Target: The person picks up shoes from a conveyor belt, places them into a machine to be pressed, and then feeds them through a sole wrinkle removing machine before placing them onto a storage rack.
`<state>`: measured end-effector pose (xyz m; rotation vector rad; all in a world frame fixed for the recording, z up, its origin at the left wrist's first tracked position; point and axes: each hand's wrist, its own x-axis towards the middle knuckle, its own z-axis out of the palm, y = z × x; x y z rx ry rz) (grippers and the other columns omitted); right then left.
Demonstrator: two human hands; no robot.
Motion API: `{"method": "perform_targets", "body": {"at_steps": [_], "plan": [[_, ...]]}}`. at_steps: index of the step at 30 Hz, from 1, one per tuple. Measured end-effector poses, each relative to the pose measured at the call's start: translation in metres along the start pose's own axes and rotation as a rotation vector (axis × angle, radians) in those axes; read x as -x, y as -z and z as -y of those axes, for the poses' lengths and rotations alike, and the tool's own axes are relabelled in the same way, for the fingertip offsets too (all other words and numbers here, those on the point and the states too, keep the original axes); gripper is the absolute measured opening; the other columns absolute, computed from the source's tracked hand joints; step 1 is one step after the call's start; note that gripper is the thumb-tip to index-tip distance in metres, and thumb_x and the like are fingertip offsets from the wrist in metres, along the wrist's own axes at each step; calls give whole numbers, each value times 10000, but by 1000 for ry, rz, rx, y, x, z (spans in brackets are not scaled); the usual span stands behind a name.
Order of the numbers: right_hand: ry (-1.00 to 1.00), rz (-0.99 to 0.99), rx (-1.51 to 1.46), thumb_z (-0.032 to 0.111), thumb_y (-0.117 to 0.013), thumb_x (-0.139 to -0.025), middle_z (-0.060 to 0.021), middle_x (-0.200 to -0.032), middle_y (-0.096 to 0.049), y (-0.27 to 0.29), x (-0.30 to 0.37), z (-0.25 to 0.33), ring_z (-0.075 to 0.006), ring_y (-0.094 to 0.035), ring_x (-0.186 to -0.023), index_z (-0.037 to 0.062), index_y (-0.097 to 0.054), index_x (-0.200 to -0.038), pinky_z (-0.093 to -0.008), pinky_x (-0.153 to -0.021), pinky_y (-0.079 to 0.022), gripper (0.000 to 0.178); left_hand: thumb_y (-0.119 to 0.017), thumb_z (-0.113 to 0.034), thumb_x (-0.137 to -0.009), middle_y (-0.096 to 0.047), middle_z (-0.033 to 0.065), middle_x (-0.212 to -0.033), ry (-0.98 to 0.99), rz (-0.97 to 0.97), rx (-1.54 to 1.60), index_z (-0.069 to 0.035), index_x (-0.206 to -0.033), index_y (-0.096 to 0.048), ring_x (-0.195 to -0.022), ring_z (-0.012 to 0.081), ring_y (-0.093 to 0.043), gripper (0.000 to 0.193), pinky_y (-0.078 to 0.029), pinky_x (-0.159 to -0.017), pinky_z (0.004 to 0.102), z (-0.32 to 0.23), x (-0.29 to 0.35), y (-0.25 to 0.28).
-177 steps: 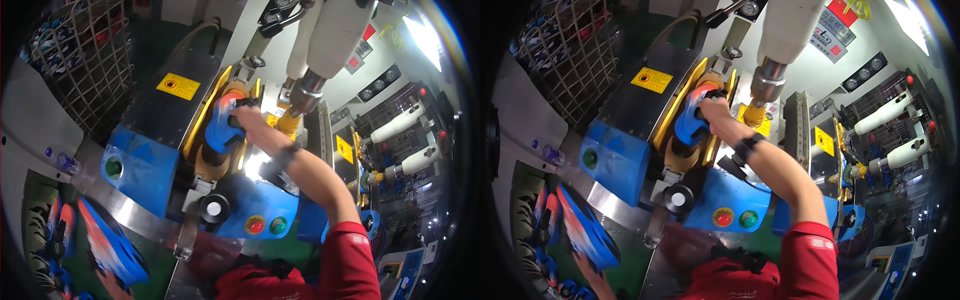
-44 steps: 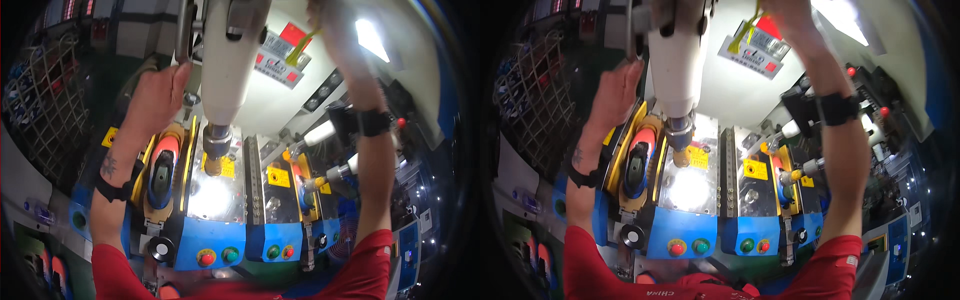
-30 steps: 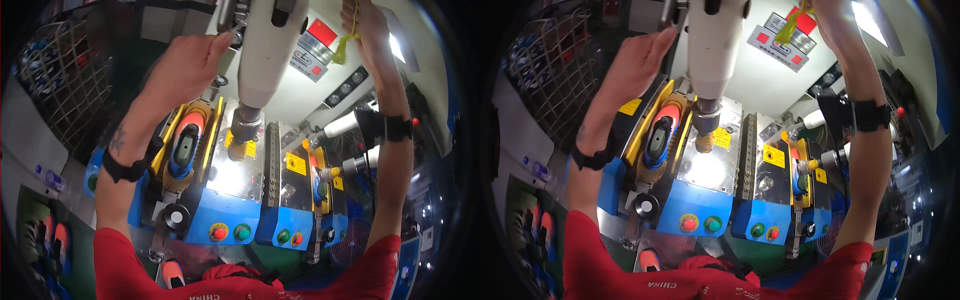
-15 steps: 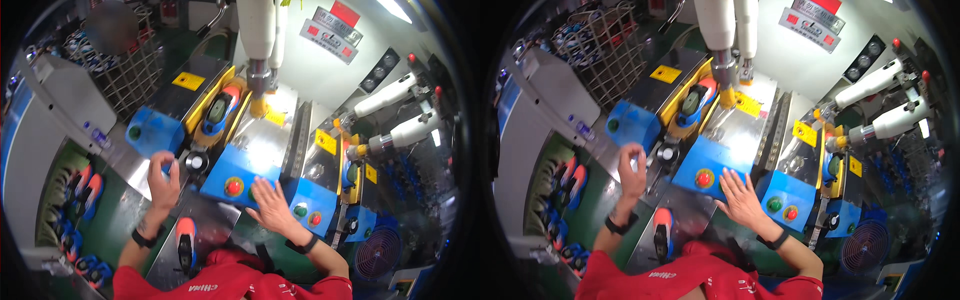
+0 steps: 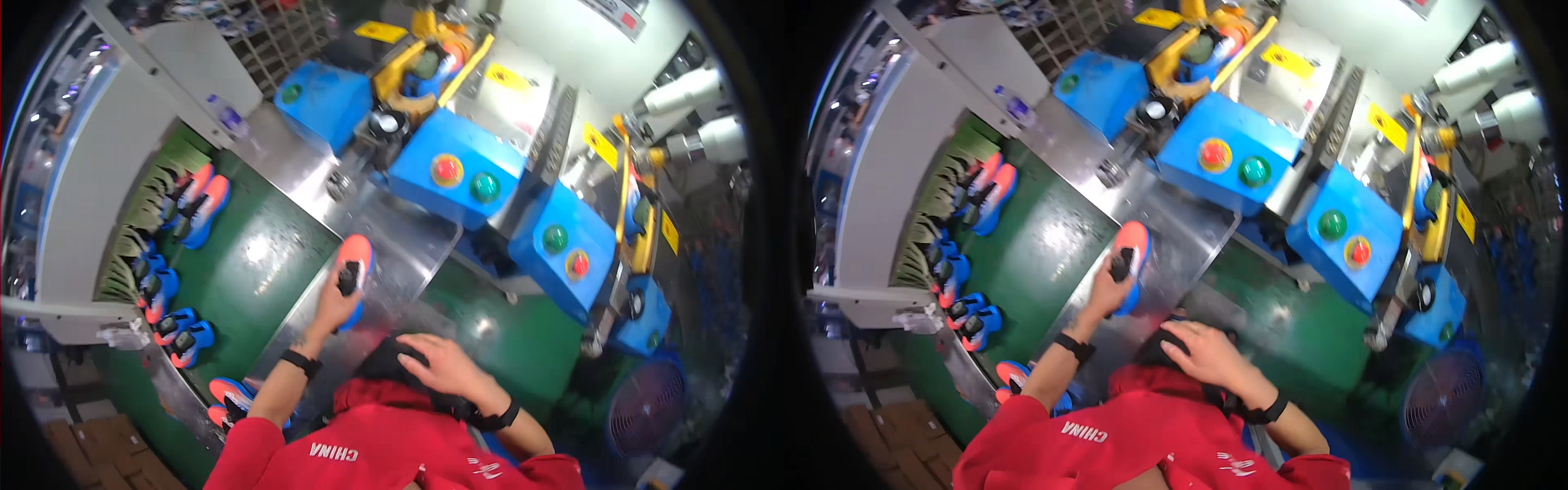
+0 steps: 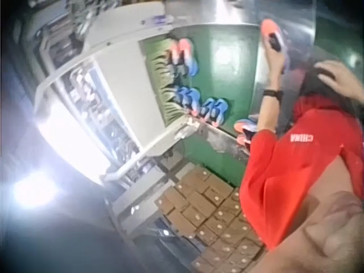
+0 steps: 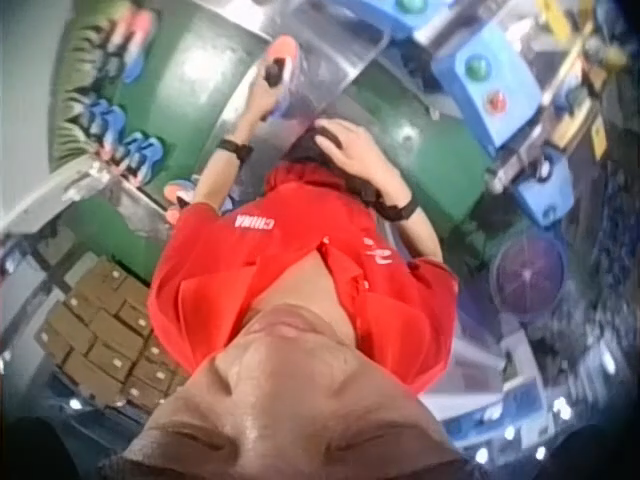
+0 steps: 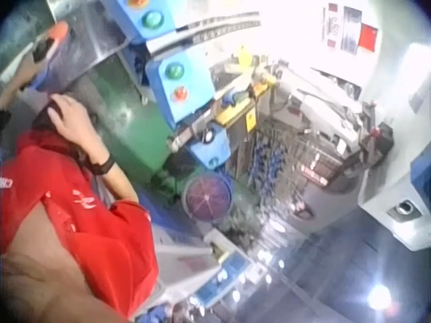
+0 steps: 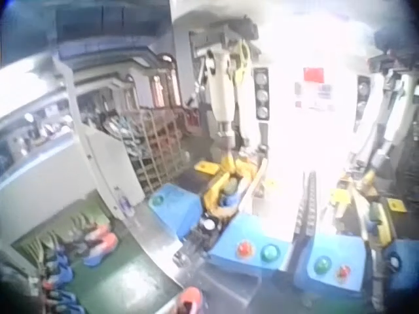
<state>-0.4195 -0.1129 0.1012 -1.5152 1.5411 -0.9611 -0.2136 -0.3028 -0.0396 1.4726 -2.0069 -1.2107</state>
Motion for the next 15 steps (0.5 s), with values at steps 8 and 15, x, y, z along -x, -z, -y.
{"method": "perform_targets", "body": {"at_steps": [8, 15], "plan": [[-619, -353, -477, 445, -709, -864, -259, -1533, -244, -59, 14, -17, -339, -246, -1434, -74, -151, -1485, -415, -1151, -270, 984, -715, -21, -765, -617, 111, -1155, 251, 267, 684, -16, -1248, -505, -1034, 208, -609, 526, -495, -910, 336, -34, 11, 52], [-385, -435, -1361, 395, -619, -942, -132, -1207, -635, -66, 28, 59, -217, -666, -1028, -8, -449, -1364, -352, -877, -565, 608, -718, -322, -845, -345, 224, -1503, -426, 798, 915, -23, -1417, -326, -1367, 317, -383, 755, -305, -1133, 440, -167, 82, 68]]}}
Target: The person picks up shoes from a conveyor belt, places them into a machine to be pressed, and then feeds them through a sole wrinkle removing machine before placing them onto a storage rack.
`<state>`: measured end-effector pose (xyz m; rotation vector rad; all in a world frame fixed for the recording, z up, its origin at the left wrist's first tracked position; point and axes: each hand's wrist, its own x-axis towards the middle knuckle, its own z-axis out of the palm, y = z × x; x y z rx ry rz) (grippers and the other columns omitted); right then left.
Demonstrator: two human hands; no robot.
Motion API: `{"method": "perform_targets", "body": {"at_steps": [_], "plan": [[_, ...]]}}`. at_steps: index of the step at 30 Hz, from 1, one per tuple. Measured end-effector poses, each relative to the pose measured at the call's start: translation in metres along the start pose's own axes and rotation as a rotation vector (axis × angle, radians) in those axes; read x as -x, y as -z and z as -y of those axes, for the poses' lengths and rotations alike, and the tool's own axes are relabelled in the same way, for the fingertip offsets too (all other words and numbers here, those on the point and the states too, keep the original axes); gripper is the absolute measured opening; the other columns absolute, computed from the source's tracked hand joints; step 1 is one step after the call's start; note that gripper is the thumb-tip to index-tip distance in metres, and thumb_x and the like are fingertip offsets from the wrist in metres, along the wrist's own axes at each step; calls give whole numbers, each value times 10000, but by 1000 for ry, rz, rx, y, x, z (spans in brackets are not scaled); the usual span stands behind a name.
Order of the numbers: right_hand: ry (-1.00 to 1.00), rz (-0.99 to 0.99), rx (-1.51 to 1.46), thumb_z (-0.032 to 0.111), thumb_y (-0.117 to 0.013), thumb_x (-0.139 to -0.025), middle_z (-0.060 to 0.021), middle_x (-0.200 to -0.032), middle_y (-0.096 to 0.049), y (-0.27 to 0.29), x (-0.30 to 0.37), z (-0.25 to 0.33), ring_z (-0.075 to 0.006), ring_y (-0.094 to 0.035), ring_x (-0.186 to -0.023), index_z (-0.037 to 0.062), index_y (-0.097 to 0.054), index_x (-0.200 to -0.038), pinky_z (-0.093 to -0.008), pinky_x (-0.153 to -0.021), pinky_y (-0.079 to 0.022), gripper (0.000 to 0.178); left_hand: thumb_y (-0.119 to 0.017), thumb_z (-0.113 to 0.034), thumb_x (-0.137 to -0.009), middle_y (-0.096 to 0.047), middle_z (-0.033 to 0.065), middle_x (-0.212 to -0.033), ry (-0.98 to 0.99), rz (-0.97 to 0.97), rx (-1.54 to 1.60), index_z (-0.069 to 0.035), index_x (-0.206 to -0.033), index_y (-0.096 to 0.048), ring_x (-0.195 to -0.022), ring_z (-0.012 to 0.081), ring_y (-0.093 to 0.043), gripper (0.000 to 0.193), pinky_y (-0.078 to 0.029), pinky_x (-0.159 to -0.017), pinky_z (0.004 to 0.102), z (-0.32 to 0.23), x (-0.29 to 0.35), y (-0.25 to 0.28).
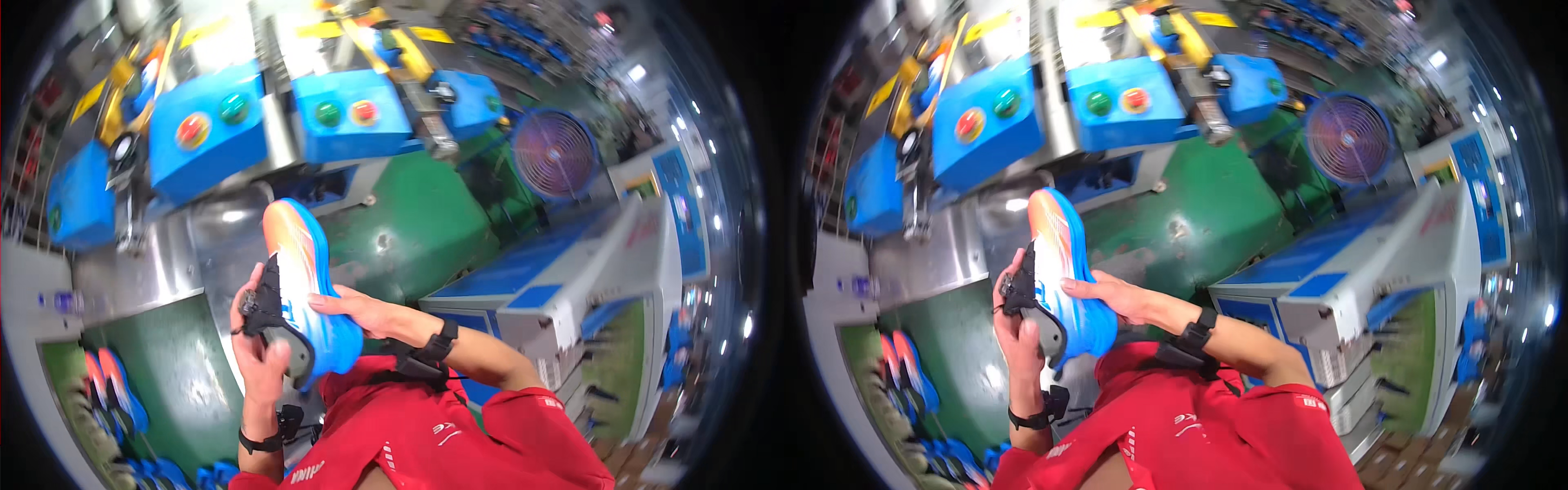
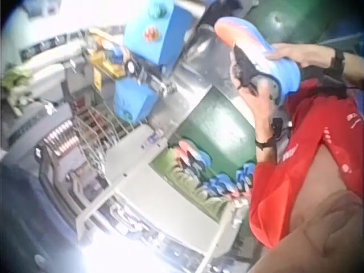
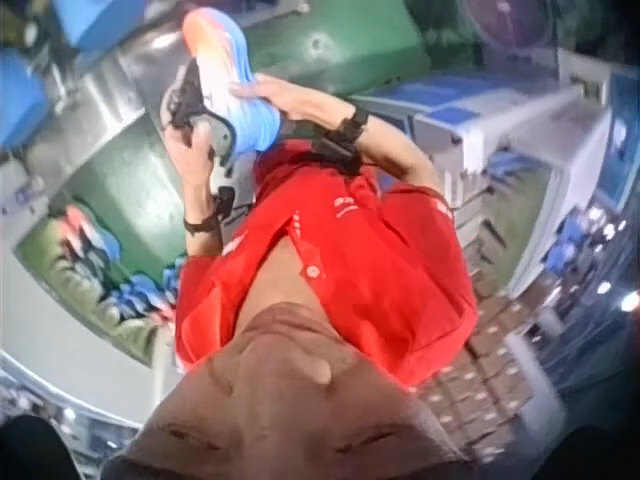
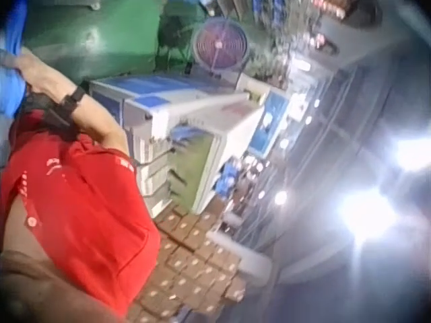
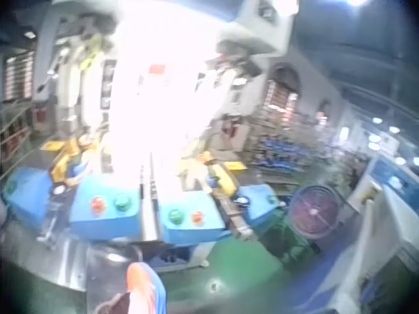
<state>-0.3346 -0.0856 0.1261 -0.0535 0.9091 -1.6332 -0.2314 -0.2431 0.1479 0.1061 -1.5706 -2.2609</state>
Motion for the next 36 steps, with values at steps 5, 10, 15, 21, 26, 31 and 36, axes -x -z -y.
{"method": "perform_targets", "body": {"at_steps": [5, 10, 15, 21, 26, 31, 36], "plan": [[-8, 204, -695, 423, -563, -964, -183, -1153, -663, -4, 97, -23, -256, -698, -956, -15, -502, -1299, -436, -867, -585, 555, -525, -514, -946, -604, 216, -1140, -206, 363, -154, 6, -1330, -387, -1135, 308, -553, 661, -412, -999, 433, -8, -14, -74], [218, 141, -710, 430, -566, -961, -182, -1183, -649, 3, 200, -35, -268, -692, -976, -4, -469, -1329, -443, -900, -572, 578, -373, -370, -1040, -621, 142, -911, 70, 299, 99, -13, -1117, -503, -979, 248, -583, 387, -434, -920, 371, -7, 16, -181], [377, -167, -445, 476, -595, -937, -160, -1310, -574, 12, 333, -70, -230, -582, -1183, -3, -408, -1404, -386, -954, -517, 694, -407, -465, -1027, -624, 96, -894, 427, 337, 247, -40, -1085, -547, -838, 185, -562, 451, -430, -853, 335, 21, 60, -271], [1393, -1342, 329, 160, -678, -899, -61, -1057, -604, 48, 524, -121, -127, -589, -1000, 10, -558, -1204, -271, -844, -499, 361, -542, -375, -950, -535, 30, -733, 263, 204, 200, -73, -943, -484, -852, 176, -535, 308, -405, -1002, 400, 44, 29, -262], [1441, -2347, 959, 269, -727, -831, -254, -1245, -505, 55, 668, -62, -370, -500, -1184, -97, -438, -1288, -390, -1022, -399, 653, -426, -374, -993, -490, 41, -805, -17, 643, 71, -65, -923, -466, -890, 208, -505, 320, -381, -982, 407, 23, 27, -311], [748, -2681, 737, 436, -767, -725, -329, -1090, -613, 90, 757, 35, -440, -628, -1031, -127, -346, -1257, -431, -913, -514, 881, -357, -311, -986, -397, 29, -808, -113, 797, 189, -84, -814, -384, -879, 207, -441, 287, -334, -995, 402, 54, 6, -320], [870, -2672, 825, 364, -762, -715, -234, -941, -677, 96, 753, -3, -361, -674, -860, -46, -614, -1007, -404, -828, -532, 525, -421, -291, -939, -435, 25, -770, -39, 896, 445, -88, -822, -397, -862, 193, -457, 235, -338, -1017, 408, 70, -20, -356]]}}
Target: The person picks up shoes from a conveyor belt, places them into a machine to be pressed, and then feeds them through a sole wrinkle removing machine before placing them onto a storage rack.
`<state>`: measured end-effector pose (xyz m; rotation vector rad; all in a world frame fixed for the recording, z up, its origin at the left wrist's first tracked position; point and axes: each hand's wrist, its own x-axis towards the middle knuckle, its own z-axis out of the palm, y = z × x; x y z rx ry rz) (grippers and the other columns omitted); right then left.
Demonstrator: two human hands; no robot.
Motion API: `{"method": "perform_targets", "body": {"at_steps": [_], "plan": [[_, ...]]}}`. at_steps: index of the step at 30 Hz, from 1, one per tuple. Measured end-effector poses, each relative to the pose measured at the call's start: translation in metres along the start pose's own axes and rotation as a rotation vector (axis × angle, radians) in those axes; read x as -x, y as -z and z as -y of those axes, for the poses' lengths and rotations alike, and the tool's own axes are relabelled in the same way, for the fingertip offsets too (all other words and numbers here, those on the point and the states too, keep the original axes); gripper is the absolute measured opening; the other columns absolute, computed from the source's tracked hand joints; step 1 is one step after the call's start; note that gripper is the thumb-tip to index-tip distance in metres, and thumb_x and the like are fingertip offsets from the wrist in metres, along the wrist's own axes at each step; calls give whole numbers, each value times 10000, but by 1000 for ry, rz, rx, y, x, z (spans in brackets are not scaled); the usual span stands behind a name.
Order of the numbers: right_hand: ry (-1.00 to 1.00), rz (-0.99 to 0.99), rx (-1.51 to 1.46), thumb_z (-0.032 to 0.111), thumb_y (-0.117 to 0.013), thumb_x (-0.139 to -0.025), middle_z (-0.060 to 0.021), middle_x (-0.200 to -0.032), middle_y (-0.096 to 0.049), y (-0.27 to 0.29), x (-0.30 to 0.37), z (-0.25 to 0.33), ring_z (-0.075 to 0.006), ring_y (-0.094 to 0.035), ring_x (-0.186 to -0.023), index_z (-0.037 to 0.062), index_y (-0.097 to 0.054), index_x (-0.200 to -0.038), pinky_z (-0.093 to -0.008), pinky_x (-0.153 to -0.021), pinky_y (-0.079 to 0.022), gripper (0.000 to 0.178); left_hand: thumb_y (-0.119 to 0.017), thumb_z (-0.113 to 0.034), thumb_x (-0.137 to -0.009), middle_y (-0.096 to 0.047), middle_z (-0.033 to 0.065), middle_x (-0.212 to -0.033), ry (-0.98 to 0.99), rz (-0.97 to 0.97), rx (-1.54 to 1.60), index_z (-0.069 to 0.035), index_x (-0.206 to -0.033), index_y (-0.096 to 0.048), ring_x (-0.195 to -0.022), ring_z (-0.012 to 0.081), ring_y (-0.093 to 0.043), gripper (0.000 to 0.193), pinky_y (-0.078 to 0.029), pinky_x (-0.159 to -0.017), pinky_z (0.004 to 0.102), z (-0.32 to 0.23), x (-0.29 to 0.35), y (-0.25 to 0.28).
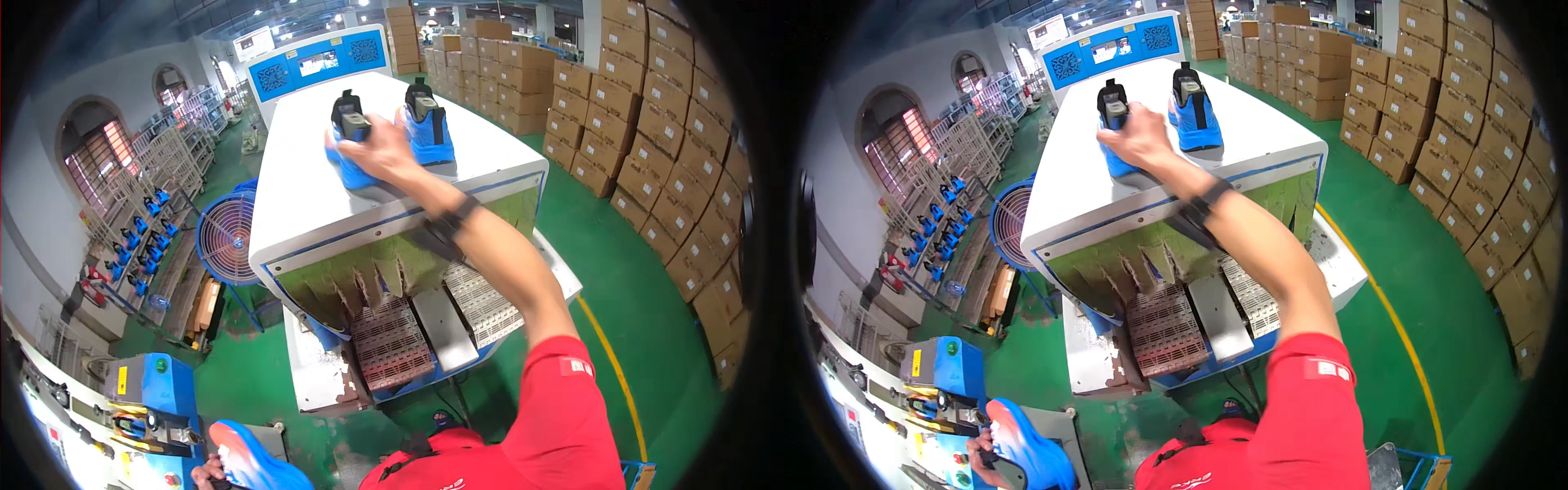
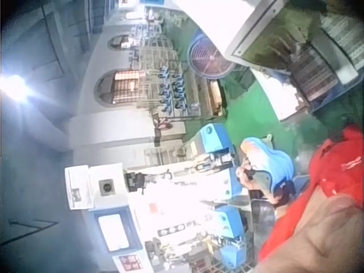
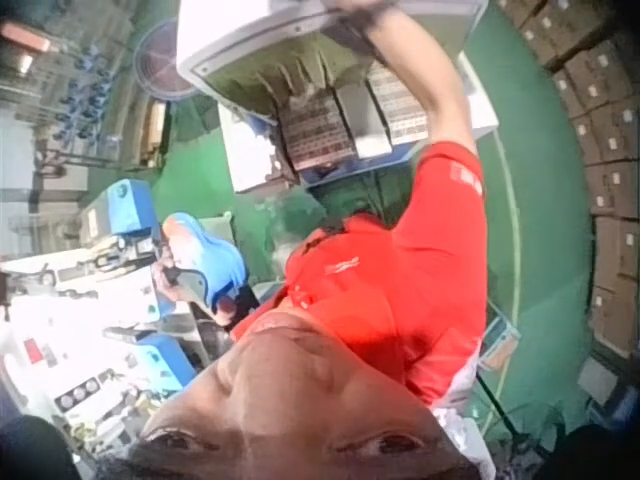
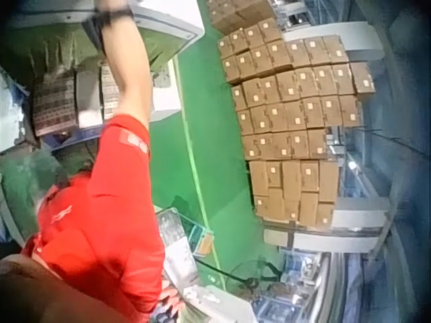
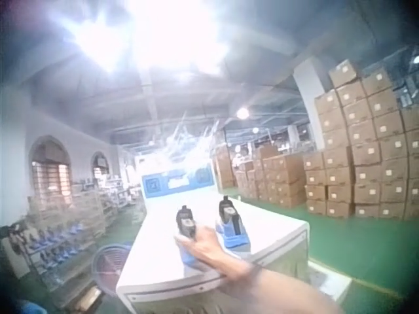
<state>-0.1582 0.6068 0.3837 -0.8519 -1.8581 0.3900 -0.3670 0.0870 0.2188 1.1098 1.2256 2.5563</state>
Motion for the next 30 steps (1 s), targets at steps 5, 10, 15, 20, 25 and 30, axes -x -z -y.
{"method": "perform_targets", "body": {"at_steps": [5, 10, 15, 20, 25, 30], "plan": [[-411, -95, -1046, 311, -655, -877, -60, -978, -667, 80, 123, 39, -179, -631, -915, 49, -649, -1083, -335, -879, -507, 333, -500, -266, -880, -483, 20, -722, 37, 0, 231, -94, -832, -412, -841, 176, -477, 199, -343, -1044, 416, 9, -30, -32], [-628, -546, -955, 325, -593, -878, -156, -1144, -648, 159, 278, -35, -287, -635, -1032, -27, -589, -1168, -436, -930, -517, 456, -552, -219, -786, -525, 12, -667, 151, -33, 396, -114, -812, -398, -815, 159, -477, 189, -324, -1084, 428, -16, -7, -106], [-534, -198, -158, 189, -730, -777, -198, -1193, -642, 138, 342, -83, -317, -651, -1061, -37, -525, -1319, -406, -954, -499, 622, -593, -213, -733, -563, 42, -667, 421, 481, 322, -73, -782, -432, -811, 183, -509, 219, -352, -1029, 392, 57, 2, -189], [-372, -198, 147, 211, -792, -742, -274, -1122, -639, 91, 327, -141, -398, -664, -992, -69, -477, -1333, -407, -847, -529, 726, -627, -147, -753, -574, 56, -761, 671, 828, -115, -33, -822, -543, -688, 157, -563, 157, -470, -725, 291, 163, 1, -257], [-193, -412, -93, 48, -654, -823, -227, -1271, -532, 76, 317, -89, -343, -507, -1216, -101, -439, -1317, -423, -1079, -358, 559, -615, -132, -766, -625, 151, -1053, 383, 862, -599, -4, -1097, -584, -933, 249, -624, 356, -491, -859, 354, 236, -18, -285], [-85, 230, -705, 13, -548, -856, -166, -935, -645, -2, 336, 9, -274, -632, -838, -47, -583, -1008, -469, -933, -506, 167, -619, -37, -799, -642, 177, -1133, 110, 487, -661, 11, -1146, -600, -1091, 297, -621, 351, -470, -976, 396, 131, 34, -220]]}}
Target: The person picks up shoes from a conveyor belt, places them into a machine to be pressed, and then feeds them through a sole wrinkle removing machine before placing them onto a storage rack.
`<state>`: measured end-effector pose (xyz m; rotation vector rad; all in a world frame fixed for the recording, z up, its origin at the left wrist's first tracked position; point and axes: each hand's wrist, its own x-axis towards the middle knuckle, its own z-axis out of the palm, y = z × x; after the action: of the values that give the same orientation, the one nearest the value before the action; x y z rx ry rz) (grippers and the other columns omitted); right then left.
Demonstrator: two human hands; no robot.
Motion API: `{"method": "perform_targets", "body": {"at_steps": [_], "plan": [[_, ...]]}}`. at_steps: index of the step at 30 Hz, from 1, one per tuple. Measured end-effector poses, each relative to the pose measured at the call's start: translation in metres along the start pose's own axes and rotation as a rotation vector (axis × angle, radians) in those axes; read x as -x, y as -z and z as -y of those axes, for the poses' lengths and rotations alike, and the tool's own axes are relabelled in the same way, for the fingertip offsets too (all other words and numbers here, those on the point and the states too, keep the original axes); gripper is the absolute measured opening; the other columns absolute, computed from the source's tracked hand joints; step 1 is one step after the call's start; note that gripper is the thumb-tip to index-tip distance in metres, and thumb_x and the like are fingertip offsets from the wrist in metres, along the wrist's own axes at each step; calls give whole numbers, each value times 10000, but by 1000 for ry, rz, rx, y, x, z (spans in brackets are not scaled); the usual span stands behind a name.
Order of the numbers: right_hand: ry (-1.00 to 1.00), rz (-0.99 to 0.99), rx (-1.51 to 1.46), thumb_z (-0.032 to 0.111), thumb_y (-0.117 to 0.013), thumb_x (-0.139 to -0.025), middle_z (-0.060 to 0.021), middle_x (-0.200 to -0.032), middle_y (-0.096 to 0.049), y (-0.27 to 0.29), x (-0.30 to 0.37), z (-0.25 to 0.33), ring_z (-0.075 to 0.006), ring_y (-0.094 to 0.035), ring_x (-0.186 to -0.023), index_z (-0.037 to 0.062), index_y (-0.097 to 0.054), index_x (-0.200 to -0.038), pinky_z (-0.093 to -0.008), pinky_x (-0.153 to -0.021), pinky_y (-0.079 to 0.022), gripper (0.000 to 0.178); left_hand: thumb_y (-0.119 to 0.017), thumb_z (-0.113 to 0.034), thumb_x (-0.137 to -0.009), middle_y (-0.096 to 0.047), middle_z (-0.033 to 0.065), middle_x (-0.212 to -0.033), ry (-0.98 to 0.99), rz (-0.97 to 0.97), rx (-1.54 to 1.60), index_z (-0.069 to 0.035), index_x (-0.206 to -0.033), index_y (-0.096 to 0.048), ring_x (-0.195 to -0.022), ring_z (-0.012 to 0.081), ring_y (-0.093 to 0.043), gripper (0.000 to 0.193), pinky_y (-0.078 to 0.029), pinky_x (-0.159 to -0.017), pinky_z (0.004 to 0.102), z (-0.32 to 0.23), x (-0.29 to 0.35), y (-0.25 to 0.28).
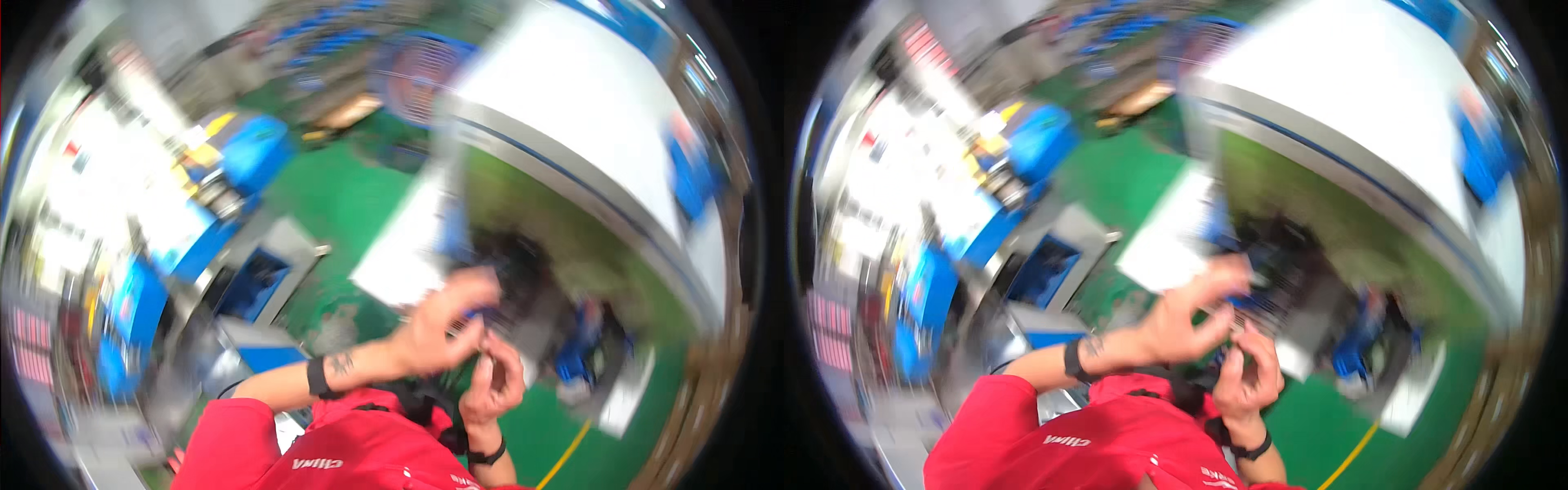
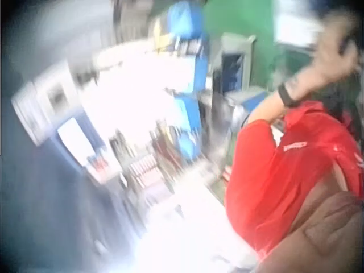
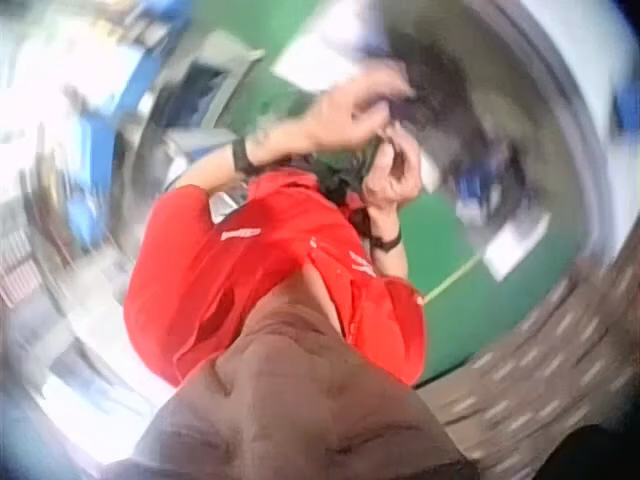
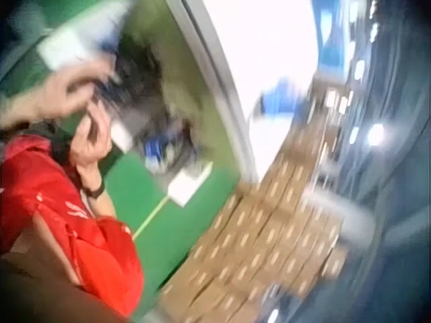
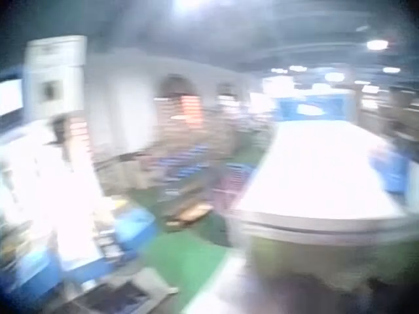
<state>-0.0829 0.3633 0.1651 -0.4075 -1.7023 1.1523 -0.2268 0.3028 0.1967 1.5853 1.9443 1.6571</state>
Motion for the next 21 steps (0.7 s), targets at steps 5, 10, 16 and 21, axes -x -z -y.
{"method": "perform_targets", "body": {"at_steps": [5, 10, 16, 21], "plan": [[-132, 709, -357, 20, -517, -932, -108, -927, -642, -112, 37, 31, -157, -597, -849, -29, -580, -1040, -269, -777, -475, 134, -580, -14, -865, -677, 120, -1083, 630, -519, 169, 8, -1114, -612, -1024, 244, -652, 251, -501, -931, 337, -9, 200, 105], [-229, 1561, -156, 54, -639, -918, -48, -887, -642, -254, 139, -16, -81, -580, -812, -34, -619, -1025, -233, -738, -483, 140, -596, -150, -869, -652, 137, -1096, 1043, -1425, -282, -20, -1130, -597, -1080, 263, -618, 291, -471, -956, 367, -50, 443, 114], [-54, 2393, -183, 91, -633, -920, -98, -973, -683, -353, 315, 152, -125, -628, -854, -42, -617, -1085, -252, -768, -505, 212, -740, -139, -737, -462, 238, -1306, 1626, -2503, -759, 26, -1282, -443, -1236, 385, -449, 643, -371, -1051, 425, -142, 558, -53], [1092, 2764, -225, 289, -731, -824, -235, -1193, -634, -400, 558, 196, -315, -614, -1140, -27, -568, -1239, -380, -918, -513, 547, -762, -110, -694, -351, 292, -1420, 1779, -2942, -275, 15, -1462, -244, -1351, 437, -330, 934, -272, -1137, 485, -107, 547, -84]]}}
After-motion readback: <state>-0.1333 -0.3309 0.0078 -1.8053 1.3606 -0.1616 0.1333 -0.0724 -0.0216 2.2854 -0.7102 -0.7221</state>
